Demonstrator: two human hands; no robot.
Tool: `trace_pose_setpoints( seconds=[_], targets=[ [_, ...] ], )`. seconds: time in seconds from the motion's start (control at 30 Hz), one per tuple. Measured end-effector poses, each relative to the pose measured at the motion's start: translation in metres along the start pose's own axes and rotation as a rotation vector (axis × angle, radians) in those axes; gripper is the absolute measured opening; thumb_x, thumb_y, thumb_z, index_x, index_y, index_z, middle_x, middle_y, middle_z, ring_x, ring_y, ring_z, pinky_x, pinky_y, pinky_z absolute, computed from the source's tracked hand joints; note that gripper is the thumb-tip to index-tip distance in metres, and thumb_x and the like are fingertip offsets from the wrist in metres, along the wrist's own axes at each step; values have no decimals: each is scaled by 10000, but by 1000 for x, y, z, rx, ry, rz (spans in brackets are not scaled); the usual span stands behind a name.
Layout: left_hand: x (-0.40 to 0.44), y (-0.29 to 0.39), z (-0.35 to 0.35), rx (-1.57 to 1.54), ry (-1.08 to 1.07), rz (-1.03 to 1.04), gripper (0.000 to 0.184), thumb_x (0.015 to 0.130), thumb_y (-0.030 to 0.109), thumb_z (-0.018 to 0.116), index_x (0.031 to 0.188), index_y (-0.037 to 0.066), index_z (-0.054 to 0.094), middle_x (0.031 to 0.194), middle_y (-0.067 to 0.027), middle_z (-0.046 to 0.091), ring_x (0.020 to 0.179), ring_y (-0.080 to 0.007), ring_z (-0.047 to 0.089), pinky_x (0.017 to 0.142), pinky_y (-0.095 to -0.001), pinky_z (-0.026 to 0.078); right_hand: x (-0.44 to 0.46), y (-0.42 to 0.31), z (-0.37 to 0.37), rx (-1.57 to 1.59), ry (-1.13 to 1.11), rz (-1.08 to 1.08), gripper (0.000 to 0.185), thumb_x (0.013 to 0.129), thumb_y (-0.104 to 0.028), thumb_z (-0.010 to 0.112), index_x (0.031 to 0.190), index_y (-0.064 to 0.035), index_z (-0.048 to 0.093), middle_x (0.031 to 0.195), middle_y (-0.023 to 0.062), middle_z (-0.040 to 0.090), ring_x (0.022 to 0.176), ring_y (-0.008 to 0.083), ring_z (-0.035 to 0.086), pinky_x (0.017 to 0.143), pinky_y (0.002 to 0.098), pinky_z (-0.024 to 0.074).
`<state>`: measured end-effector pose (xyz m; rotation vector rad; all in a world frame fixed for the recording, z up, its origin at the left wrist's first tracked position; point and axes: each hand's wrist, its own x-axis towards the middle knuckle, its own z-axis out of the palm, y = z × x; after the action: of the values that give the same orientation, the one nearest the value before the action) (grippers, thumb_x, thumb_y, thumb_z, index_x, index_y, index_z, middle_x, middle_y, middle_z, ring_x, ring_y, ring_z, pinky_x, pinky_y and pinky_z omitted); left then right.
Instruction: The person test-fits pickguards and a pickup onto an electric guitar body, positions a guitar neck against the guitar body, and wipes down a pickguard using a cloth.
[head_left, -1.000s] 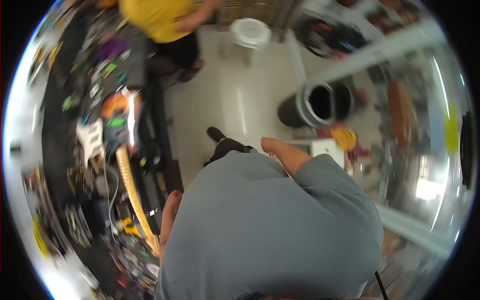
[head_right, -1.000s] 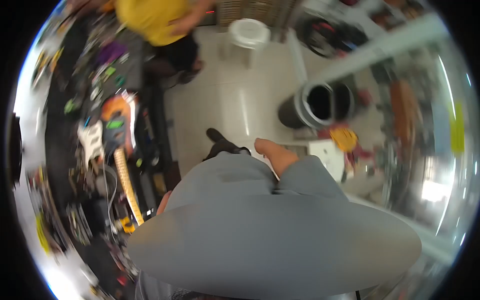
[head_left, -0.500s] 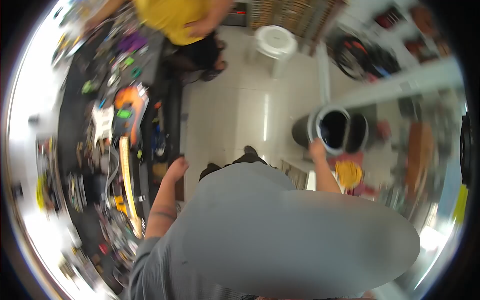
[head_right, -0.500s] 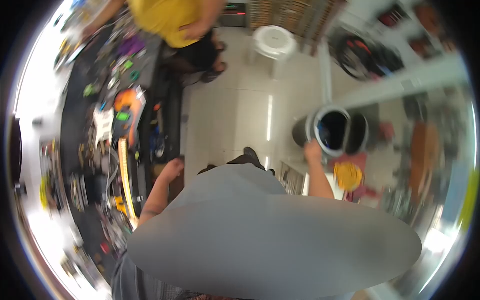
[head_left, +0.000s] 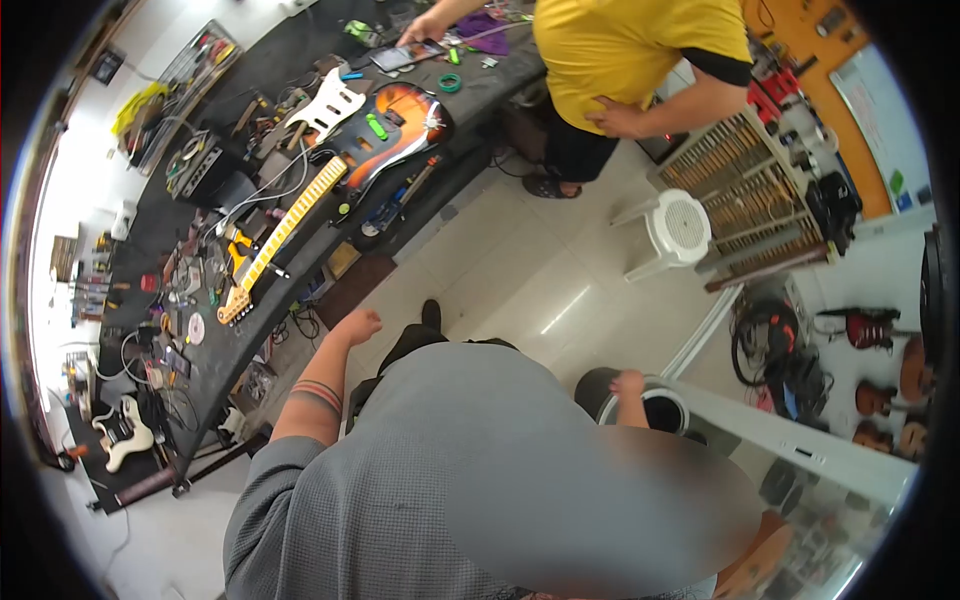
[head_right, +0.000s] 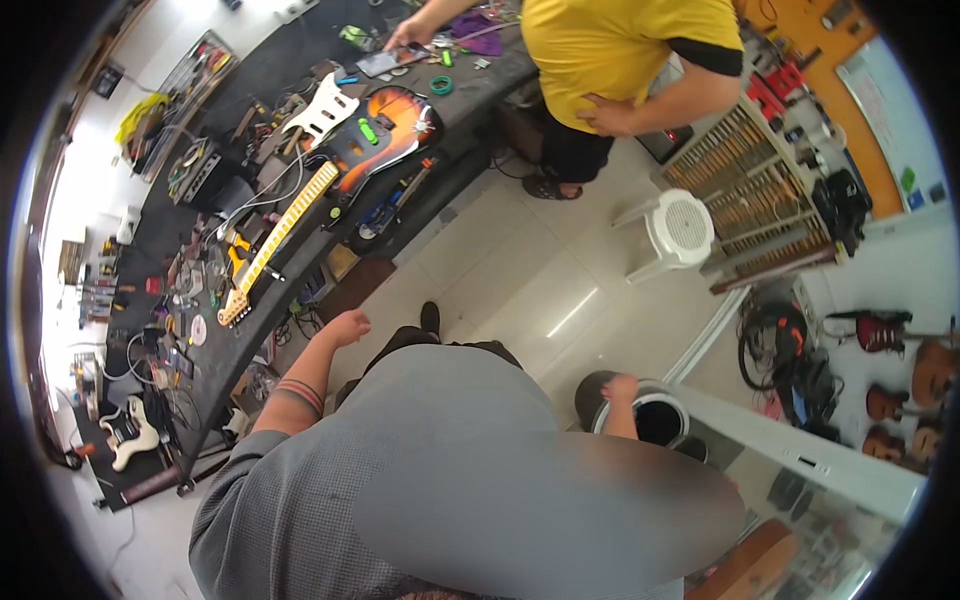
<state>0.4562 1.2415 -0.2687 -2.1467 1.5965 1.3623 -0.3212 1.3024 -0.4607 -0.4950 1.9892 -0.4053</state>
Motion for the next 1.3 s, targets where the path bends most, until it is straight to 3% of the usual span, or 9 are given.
trace_pose_setpoints(
  seconds=[0.03, 0.1, 0.2, 0.27, 0.43, 0.57, 0.77, 1.03, 1.3],
  targets=[
    [-3, -26, 5, -7, -9, -78, 319, 972, 258, 713, 1194, 36, 762, 1223, -198, 777, 1175, -361, 730, 1012, -452, 576, -11, -32, 39, 34, -72, -134, 259, 1062, -180, 551, 1159, -12, 721, 842, 242, 752, 550, 313, 704, 450, 424, 560],
    [37, -137, 34, 836, -193, 522, 310, 951, 249, 733, 1170, 32, 768, 1223, -195, 779, 1165, -349, 735, 999, -420, 585, -38, -119, 109, -106, -241, -222, 333, 1006, -205, 668, 1286, -24, 682, 937, 204, 766, 686, 305, 733, 546, 408, 598],
    [-29, -87, 25, -237, -96, -446, 292, 938, 241, 754, 1144, 35, 769, 1147, -177, 797, 1073, -317, 761, 949, -397, 602, -106, -229, 186, -665, -426, -698, 410, 917, 7, 635, 1326, 5, 671, 1103, 126, 760, 1146, 266, 697, 932, 387, 599],
    [-30, -85, 33, -323, -86, -436, 288, 939, 247, 762, 1134, 35, 768, 1080, -158, 803, 976, -291, 770, 896, -406, 610, -125, -267, 228, -535, -594, -882, 432, 891, 77, 560, 1300, 11, 683, 1142, 194, 743, 1124, 319, 714, 997, 420, 565],
    [24, -134, 40, -158, -80, 70, 289, 963, 264, 757, 1141, 37, 766, 983, -141, 801, 851, -256, 766, 827, -434, 613, -138, -315, 291, -582, -688, -746, 379, 966, -10, 561, 1327, 13, 677, 1148, 166, 738, 1072, 278, 704, 973, 396, 572],
    [65, -109, -8, -282, -104, -118, 313, 995, 307, 724, 1160, 47, 777, 991, -149, 802, 881, -279, 763, 827, -460, 601, -129, -341, 314, -687, -637, -727, 338, 1023, -105, 614, 1336, 8, 675, 1147, 157, 750, 1048, 257, 710, 966, 396, 578],
    [101, -74, -140, -167, -243, 74, 466, 1052, 430, 647, 1174, 1, 785, 956, -127, 821, 859, -241, 767, 815, -426, 602, -165, -457, 379, -790, -537, -946, 313, 1044, -137, 620, 1316, 4, 681, 1234, 257, 752, 1158, 396, 730, 1011, 457, 567],
    [57, 34, -237, -387, 169, 157, 522, 1045, 360, 674, 1473, 69, 611, 1246, -211, 766, 1122, -340, 744, 983, -451, 568, -236, -652, 490, -1023, -480, -1405, 440, 1024, -152, 572, 1442, -18, 580, 1256, 272, 733, 1159, 440, 708, 998, 522, 562],
    [101, 98, -287, -323, 260, -30, 654, 1053, 309, 664, 1622, 78, 437, 1207, -240, 756, 1150, -422, 711, 991, -499, 557, -238, -728, 545, -1695, -610, -1498, 657, 971, -132, 567, 1600, 23, 461, 1084, 211, 798, 953, 396, 786, 829, 531, 610]
  ],
)
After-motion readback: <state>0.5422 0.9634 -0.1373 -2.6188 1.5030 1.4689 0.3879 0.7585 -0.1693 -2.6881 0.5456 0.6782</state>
